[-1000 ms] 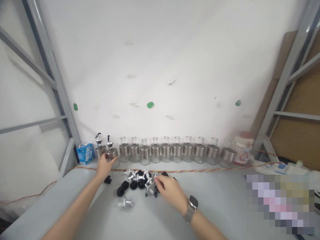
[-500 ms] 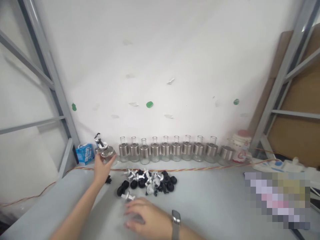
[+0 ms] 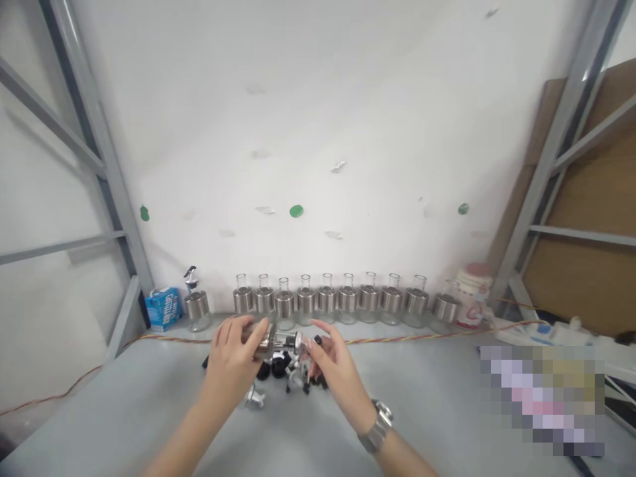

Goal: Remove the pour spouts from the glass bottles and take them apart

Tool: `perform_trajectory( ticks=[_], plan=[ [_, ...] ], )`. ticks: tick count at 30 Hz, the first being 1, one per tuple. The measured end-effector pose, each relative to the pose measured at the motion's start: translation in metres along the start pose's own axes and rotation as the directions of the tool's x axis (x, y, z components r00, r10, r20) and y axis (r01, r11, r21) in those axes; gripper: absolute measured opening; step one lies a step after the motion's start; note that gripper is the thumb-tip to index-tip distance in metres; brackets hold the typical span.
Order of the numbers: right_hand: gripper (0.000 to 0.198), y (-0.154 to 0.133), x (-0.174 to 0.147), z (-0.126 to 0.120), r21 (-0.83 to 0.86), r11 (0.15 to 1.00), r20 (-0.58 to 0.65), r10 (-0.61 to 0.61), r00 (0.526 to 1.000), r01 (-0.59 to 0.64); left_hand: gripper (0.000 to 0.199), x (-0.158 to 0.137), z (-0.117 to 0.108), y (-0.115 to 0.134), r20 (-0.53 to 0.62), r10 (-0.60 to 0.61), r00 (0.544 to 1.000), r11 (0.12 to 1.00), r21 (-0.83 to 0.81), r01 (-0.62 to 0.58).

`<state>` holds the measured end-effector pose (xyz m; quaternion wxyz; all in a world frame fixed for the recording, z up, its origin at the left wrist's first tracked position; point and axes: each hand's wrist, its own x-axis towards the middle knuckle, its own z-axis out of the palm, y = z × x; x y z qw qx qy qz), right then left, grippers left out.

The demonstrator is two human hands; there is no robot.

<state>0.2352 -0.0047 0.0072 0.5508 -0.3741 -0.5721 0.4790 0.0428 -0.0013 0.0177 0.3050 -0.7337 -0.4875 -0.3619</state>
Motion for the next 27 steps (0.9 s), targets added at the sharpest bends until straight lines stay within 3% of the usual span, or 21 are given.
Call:
perform_trajectory(
  ticks=[3, 9, 13, 17, 19, 21, 24, 27],
  plan=[
    [0.044, 0.002, 0.003, -0.002, -0.008, 0.993, 0.074, 0.119, 0.99, -0.119, 0.048, -0.003, 0.004, 0.0, -0.052, 0.117, 0.992, 0.993, 0.0, -0.117],
    [0.035, 0.01, 0.004, -0.002, -0.055, 0.963, 0.27, 0.269, 0.924, -0.264, 0.04, -0.003, 0.006, -0.001, -0.134, 0.194, 0.972, 0.981, 0.006, -0.195],
    [0.031, 0.004, 0.003, -0.008, -0.116, 0.937, 0.451, 0.346, 0.823, -0.331, 0.031, -0.004, 0.004, 0.002, -0.176, 0.25, 0.952, 0.966, -0.018, -0.257],
    [0.023, 0.001, -0.003, -0.012, -0.23, 0.906, 0.585, 0.421, 0.693, -0.356, 0.024, -0.007, 0.002, 0.007, -0.223, 0.389, 0.894, 0.916, -0.011, -0.401],
    [0.019, 0.003, -0.007, -0.011, -0.3, 0.898, 0.598, 0.44, 0.67, -0.323, 0.022, -0.008, 0.002, 0.009, -0.247, 0.436, 0.865, 0.892, -0.003, -0.451],
    [0.014, 0.008, -0.011, -0.009, -0.383, 0.891, 0.557, 0.434, 0.708, -0.245, 0.021, -0.008, 0.003, 0.01, -0.239, 0.445, 0.863, 0.888, -0.007, -0.46],
    [0.006, 0.015, -0.014, -0.003, -0.517, 0.853, 0.434, 0.33, 0.838, -0.068, 0.022, -0.007, 0.006, 0.011, -0.172, 0.385, 0.907, 0.918, -0.033, -0.395],
    [0.007, 0.019, -0.014, 0.003, -0.677, 0.73, 0.326, 0.19, 0.926, 0.089, 0.026, -0.006, 0.009, 0.012, -0.106, 0.332, 0.937, 0.94, -0.04, -0.338]
  ],
)
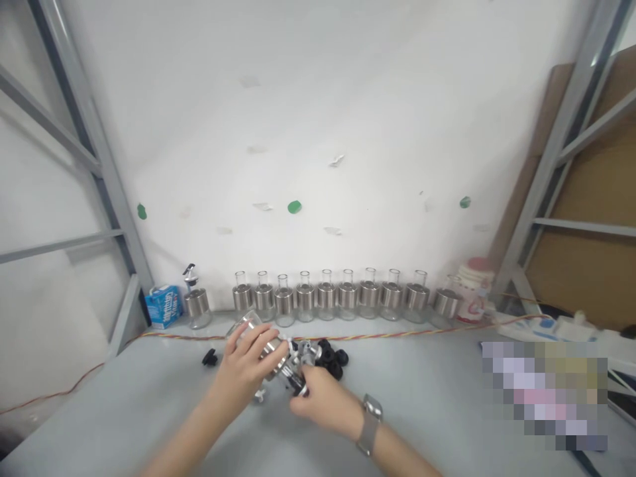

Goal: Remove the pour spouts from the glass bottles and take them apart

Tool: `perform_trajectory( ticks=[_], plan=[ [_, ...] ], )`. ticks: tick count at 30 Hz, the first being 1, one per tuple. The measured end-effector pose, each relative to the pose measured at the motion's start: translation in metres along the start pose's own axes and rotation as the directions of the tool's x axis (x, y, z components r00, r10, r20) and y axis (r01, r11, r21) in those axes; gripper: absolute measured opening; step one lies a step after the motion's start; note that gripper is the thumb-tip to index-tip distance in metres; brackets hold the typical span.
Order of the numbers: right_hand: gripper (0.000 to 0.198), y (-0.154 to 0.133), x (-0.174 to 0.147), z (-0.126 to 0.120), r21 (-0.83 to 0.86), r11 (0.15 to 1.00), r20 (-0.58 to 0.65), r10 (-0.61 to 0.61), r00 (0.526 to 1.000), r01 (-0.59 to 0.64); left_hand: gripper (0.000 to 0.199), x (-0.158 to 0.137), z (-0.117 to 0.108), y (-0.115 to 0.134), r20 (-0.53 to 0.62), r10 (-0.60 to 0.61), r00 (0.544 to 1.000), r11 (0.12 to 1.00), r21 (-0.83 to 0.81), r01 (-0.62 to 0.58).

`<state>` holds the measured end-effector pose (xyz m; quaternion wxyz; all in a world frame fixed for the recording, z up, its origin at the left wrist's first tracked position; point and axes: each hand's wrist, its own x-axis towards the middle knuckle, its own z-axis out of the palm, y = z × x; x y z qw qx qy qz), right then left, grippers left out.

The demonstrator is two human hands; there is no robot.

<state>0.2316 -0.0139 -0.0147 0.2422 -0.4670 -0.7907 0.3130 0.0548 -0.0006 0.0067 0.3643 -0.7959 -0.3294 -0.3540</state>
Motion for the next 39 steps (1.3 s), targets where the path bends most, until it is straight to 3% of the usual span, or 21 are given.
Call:
perform_trajectory(
  ticks=[4, 7, 9, 11, 14, 16, 19, 21, 24, 27, 29, 31, 35, 37, 39],
  plan=[
    [0.011, -0.006, 0.001, 0.001, -0.299, 0.954, -0.22, -0.03, 0.975, -0.038, 0.027, 0.001, 0.003, 0.0, 0.033, -0.075, 0.997, 0.997, 0.026, 0.074],
    [0.01, -0.01, -0.001, -0.003, -0.265, 0.964, -0.244, -0.061, 0.968, -0.007, 0.028, -0.001, 0.001, -0.002, -0.022, -0.042, 0.999, 0.998, 0.038, 0.043],
    [0.017, -0.01, -0.002, -0.007, -0.081, 0.996, -0.158, -0.039, 0.987, 0.026, 0.028, -0.004, -0.001, -0.006, -0.092, 0.029, 0.995, 0.999, 0.049, -0.025],
    [0.023, -0.009, -0.002, -0.012, 0.182, 0.983, 0.038, -0.013, 0.999, 0.006, 0.026, -0.007, -0.002, -0.009, -0.164, 0.081, 0.983, 0.995, 0.068, -0.07],
    [0.028, -0.006, 0.001, -0.016, 0.476, 0.871, 0.308, -0.033, 0.951, -0.124, 0.026, -0.008, -0.003, -0.012, -0.202, 0.114, 0.973, 0.992, 0.082, -0.099],
    [0.029, -0.004, 0.002, -0.016, 0.54, 0.826, 0.346, -0.043, 0.937, -0.162, 0.026, -0.008, -0.002, -0.012, -0.158, 0.094, 0.983, 0.994, 0.062, -0.085],
    [0.025, -0.002, 0.004, -0.013, 0.468, 0.879, 0.232, -0.015, 0.973, -0.098, 0.029, -0.007, 0.002, -0.012, -0.059, 0.006, 0.998, 1.0, 0.01, -0.006],
    [0.02, -0.002, 0.004, -0.009, 0.272, 0.962, 0.055, -0.005, 0.998, -0.01, 0.034, -0.005, 0.004, -0.011, 0.013, -0.043, 0.999, 0.999, -0.013, 0.043],
    [0.016, -0.002, 0.004, -0.002, -0.074, 0.994, -0.198, -0.098, 0.975, 0.084, 0.041, -0.003, 0.006, -0.009, 0.13, -0.119, 0.984, 0.992, -0.037, 0.125],
    [0.025, 0.0, 0.004, 0.002, -0.148, 0.984, -0.265, -0.134, 0.955, 0.098, 0.044, -0.004, 0.007, -0.011, 0.172, -0.169, 0.971, 0.983, -0.048, 0.18],
    [0.026, 0.001, 0.005, 0.0, -0.038, 0.997, -0.218, -0.074, 0.973, 0.067, 0.042, -0.006, 0.007, -0.013, 0.14, -0.119, 0.983, 0.991, -0.047, 0.127],
    [0.027, 0.002, 0.007, -0.003, 0.181, 0.983, -0.066, -0.01, 0.998, 0.022, 0.036, -0.009, 0.008, -0.015, 0.099, -0.05, 0.994, 0.997, -0.046, 0.055],
    [0.032, 0.002, 0.008, -0.01, 0.578, 0.798, 0.269, 0.012, 0.963, -0.172, 0.032, -0.012, 0.007, -0.016, 0.032, -0.018, 0.999, 0.999, -0.043, 0.019],
    [0.033, 0.002, 0.008, -0.01, 0.648, 0.727, 0.31, 0.02, 0.951, -0.227, 0.033, -0.013, 0.007, -0.015, 0.03, -0.012, 0.999, 0.999, -0.036, 0.013],
    [0.032, 0.002, 0.009, -0.007, 0.657, 0.723, 0.288, 0.022, 0.957, -0.214, 0.034, -0.013, 0.007, -0.015, 0.048, -0.029, 0.998, 0.999, -0.029, 0.03]
  ],
)
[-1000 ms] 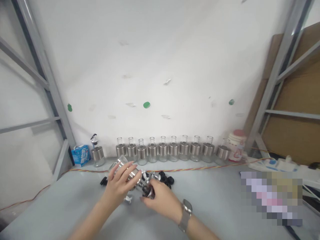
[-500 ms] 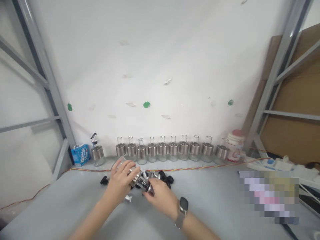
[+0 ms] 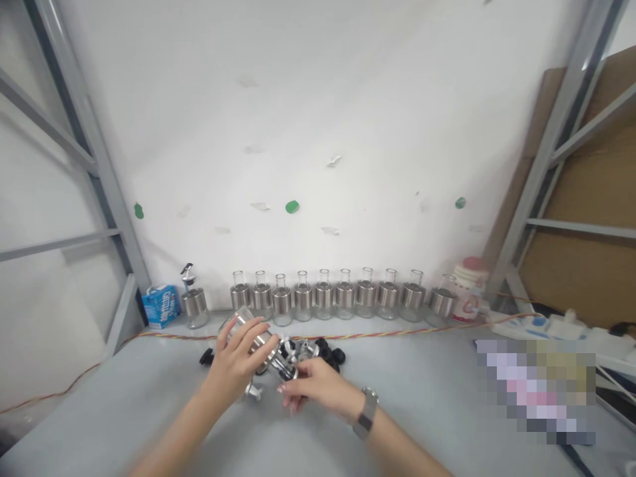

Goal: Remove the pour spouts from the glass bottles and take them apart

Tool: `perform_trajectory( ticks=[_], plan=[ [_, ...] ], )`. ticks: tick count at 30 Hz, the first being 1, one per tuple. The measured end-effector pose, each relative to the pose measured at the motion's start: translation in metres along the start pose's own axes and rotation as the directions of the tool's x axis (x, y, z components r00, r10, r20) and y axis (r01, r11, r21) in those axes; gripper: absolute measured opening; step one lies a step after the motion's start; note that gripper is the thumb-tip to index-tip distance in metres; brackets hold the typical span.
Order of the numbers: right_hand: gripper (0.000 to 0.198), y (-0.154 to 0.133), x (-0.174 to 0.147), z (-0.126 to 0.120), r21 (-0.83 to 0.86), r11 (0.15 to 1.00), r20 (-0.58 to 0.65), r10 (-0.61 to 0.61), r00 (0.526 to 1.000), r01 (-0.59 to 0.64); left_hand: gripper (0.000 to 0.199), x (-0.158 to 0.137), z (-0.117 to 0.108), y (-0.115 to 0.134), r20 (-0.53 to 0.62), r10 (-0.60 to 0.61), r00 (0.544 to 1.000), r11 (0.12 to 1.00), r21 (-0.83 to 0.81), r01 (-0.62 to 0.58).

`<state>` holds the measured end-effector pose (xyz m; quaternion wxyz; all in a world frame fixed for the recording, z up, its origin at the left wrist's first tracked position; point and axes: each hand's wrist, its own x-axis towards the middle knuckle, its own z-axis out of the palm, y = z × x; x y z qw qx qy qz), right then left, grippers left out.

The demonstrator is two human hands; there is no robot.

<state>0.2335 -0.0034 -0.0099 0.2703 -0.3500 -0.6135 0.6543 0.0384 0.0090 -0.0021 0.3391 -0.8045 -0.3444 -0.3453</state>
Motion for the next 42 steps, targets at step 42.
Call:
perform_trajectory(
  ticks=[42],
  plan=[
    [0.026, 0.007, 0.001, 0.004, -0.463, 0.87, -0.198, -0.287, 0.937, 0.169, 0.031, 0.006, -0.005, -0.001, 0.018, -0.058, 0.998, 0.998, 0.022, 0.058]
  ],
)
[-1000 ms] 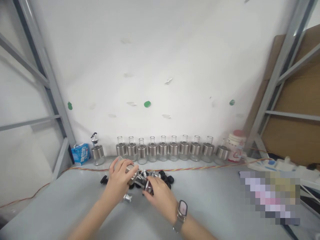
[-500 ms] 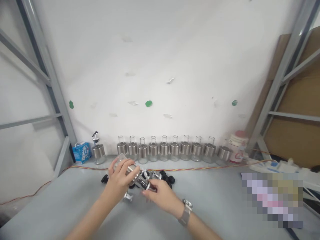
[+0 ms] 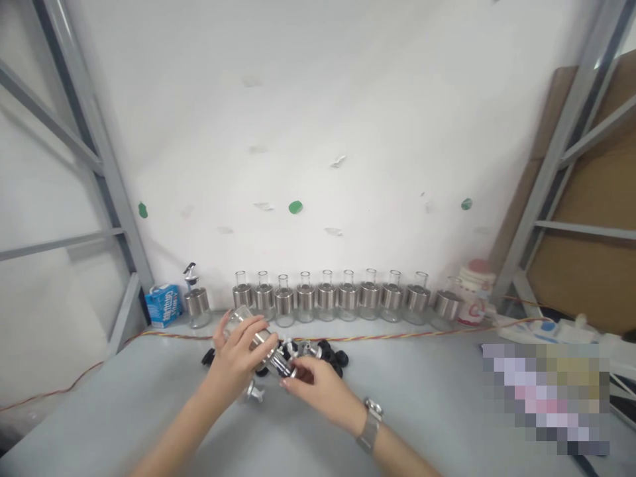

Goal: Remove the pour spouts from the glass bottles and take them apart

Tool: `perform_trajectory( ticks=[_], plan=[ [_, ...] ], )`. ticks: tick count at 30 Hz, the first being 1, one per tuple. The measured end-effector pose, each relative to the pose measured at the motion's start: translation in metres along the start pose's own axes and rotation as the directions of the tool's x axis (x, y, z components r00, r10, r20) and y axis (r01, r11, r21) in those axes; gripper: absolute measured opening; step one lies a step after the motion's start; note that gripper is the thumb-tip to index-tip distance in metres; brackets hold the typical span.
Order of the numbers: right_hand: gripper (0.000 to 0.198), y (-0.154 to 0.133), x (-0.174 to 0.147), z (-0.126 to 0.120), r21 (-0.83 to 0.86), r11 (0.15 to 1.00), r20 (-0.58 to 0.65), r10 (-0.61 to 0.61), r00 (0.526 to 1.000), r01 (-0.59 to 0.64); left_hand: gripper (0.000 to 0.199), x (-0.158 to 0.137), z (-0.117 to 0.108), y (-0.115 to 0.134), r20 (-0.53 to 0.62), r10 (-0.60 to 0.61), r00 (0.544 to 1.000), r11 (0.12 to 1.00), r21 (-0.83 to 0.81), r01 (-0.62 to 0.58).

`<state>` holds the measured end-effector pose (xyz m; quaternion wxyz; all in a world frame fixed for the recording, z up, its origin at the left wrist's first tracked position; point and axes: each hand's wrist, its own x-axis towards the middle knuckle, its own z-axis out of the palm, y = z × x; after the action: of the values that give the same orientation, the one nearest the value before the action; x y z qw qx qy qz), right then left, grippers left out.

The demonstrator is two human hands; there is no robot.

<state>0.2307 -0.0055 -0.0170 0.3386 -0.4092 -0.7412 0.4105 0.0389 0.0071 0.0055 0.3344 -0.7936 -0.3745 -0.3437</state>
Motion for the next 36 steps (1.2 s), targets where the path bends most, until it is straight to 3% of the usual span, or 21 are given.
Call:
perform_trajectory(
  ticks=[5, 8, 11, 13, 15, 18, 20, 21, 24, 26, 27, 29, 31, 33, 36],
  plan=[
    [0.024, -0.002, 0.002, -0.005, 0.294, 0.947, 0.242, 0.059, 0.968, -0.132, 0.025, 0.0, -0.002, 0.004, -0.119, 0.062, 0.991, 0.998, 0.019, -0.06],
    [0.023, -0.006, 0.001, -0.005, 0.27, 0.957, 0.215, 0.046, 0.975, -0.105, 0.025, 0.001, -0.003, 0.005, -0.101, 0.033, 0.994, 0.999, 0.017, -0.032],
    [0.02, -0.009, -0.003, -0.002, 0.029, 0.999, 0.051, 0.018, 0.999, -0.019, 0.03, 0.002, -0.004, 0.005, -0.01, -0.047, 0.999, 0.999, 0.009, 0.047],
    [0.015, -0.01, -0.006, 0.001, -0.213, 0.976, -0.065, -0.062, 0.996, 0.047, 0.034, 0.003, -0.005, 0.008, 0.048, -0.075, 0.996, 0.997, 0.012, 0.075],
    [0.013, -0.009, -0.008, 0.003, -0.438, 0.89, -0.138, -0.206, 0.969, 0.127, 0.039, 0.005, -0.006, 0.012, 0.101, -0.111, 0.989, 0.994, 0.018, 0.11],
    [0.023, -0.006, -0.009, 0.003, -0.679, 0.697, -0.16, -0.446, 0.881, 0.229, 0.047, 0.007, -0.009, 0.017, 0.186, -0.215, 0.959, 0.976, 0.011, 0.217],
    [0.027, -0.005, -0.009, 0.002, -0.748, 0.62, -0.157, -0.513, 0.844, 0.238, 0.051, 0.007, -0.009, 0.018, 0.225, -0.268, 0.937, 0.961, -0.008, 0.277],
    [0.028, -0.005, -0.008, 0.001, -0.744, 0.63, -0.166, -0.499, 0.851, 0.224, 0.052, 0.007, -0.009, 0.018, 0.228, -0.276, 0.934, 0.958, -0.017, 0.288],
    [0.026, -0.007, -0.006, -0.001, -0.543, 0.829, -0.215, -0.294, 0.931, 0.136, 0.049, 0.005, -0.005, 0.013, 0.157, -0.225, 0.962, 0.972, -0.027, 0.232],
    [0.026, -0.008, -0.004, -0.002, -0.241, 0.968, -0.147, -0.106, 0.983, 0.068, 0.044, 0.003, -0.003, 0.009, 0.079, -0.161, 0.984, 0.986, -0.02, 0.163],
    [0.028, -0.009, -0.003, -0.003, -0.069, 0.997, -0.076, -0.036, 0.996, 0.031, 0.04, 0.002, -0.002, 0.007, 0.046, -0.137, 0.99, 0.99, -0.017, 0.138],
    [0.031, -0.01, -0.001, -0.006, 0.206, 0.977, 0.087, 0.043, 0.995, -0.061, 0.036, 0.001, -0.001, 0.006, 0.007, -0.108, 0.994, 0.994, -0.016, 0.108],
    [0.031, -0.012, -0.002, -0.009, 0.34, 0.93, 0.194, 0.076, 0.978, -0.14, 0.035, 0.0, -0.002, 0.006, -0.01, -0.088, 0.996, 0.996, -0.021, 0.088],
    [0.03, -0.014, -0.002, -0.012, 0.379, 0.908, 0.238, 0.09, 0.967, -0.178, 0.035, 0.0, -0.003, 0.007, -0.019, -0.066, 0.998, 0.997, -0.027, 0.066],
    [0.028, -0.015, -0.003, -0.011, 0.382, 0.913, 0.209, 0.067, 0.976, -0.144, 0.037, 0.001, -0.003, 0.008, -0.009, -0.089, 0.996, 0.996, -0.029, 0.089]
  ],
)
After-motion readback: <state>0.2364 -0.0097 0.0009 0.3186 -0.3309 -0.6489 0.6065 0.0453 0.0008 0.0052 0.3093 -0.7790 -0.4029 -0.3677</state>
